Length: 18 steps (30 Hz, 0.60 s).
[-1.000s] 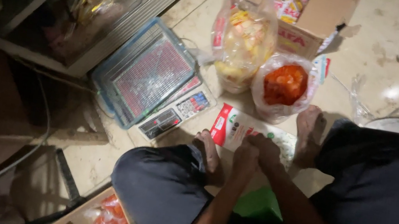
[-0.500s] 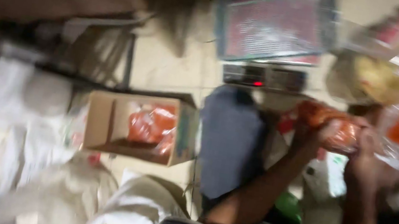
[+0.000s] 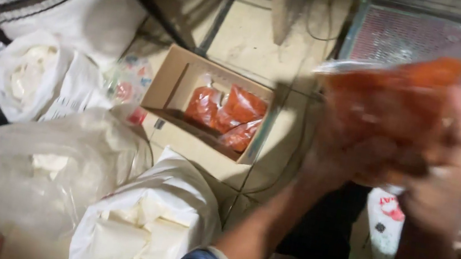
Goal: The person is transferring snacks from a bulk container into individual plastic bags, likely for weighing and retail sale.
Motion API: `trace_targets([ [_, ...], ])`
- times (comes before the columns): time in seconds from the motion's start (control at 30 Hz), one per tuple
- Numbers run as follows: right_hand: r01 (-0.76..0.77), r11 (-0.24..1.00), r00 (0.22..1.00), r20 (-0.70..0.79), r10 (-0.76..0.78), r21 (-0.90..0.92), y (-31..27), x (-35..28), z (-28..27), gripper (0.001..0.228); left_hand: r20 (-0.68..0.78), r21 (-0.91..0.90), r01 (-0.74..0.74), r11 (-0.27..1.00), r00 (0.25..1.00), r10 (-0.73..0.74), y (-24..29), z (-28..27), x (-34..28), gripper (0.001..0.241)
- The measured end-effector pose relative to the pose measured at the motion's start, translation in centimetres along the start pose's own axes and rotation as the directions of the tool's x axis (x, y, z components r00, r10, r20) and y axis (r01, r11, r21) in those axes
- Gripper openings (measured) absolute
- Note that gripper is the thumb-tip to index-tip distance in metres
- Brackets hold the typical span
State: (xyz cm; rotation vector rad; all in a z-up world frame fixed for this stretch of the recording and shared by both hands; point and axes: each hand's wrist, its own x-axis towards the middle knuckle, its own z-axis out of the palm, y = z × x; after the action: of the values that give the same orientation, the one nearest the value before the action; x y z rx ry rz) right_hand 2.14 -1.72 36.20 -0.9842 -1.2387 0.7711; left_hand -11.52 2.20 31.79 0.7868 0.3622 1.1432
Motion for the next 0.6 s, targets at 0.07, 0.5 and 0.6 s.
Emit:
trace_targets([
  [0.07, -0.115, 0.963, 0.989, 0.063, 0.134, -0.246, -0.6, 1.5, 2.9, 0.090, -0.144, -0.060, 0.011, 0.998, 0.989, -0.019, 0.0, -4.0, -0.3, 0.050],
  [0.5, -0.003, 0.942, 0.958, 0.268, 0.099, -0.337, 1.8, 2.3, 4.6, 0.044, -0.833, 0.177, -0.026, 0.984, 0.528, 0.163, 7.9, -27.9, -2.5, 0.017],
  [0.6, -0.116, 0.974, 0.978, 0.149, 0.147, -0.196, 1.8, 2.0, 1.1, 0.061, -0.937, -0.004, -0.178, 0.984, 0.346, 0.059, 7.2, -33.3, -0.6, 0.029],
])
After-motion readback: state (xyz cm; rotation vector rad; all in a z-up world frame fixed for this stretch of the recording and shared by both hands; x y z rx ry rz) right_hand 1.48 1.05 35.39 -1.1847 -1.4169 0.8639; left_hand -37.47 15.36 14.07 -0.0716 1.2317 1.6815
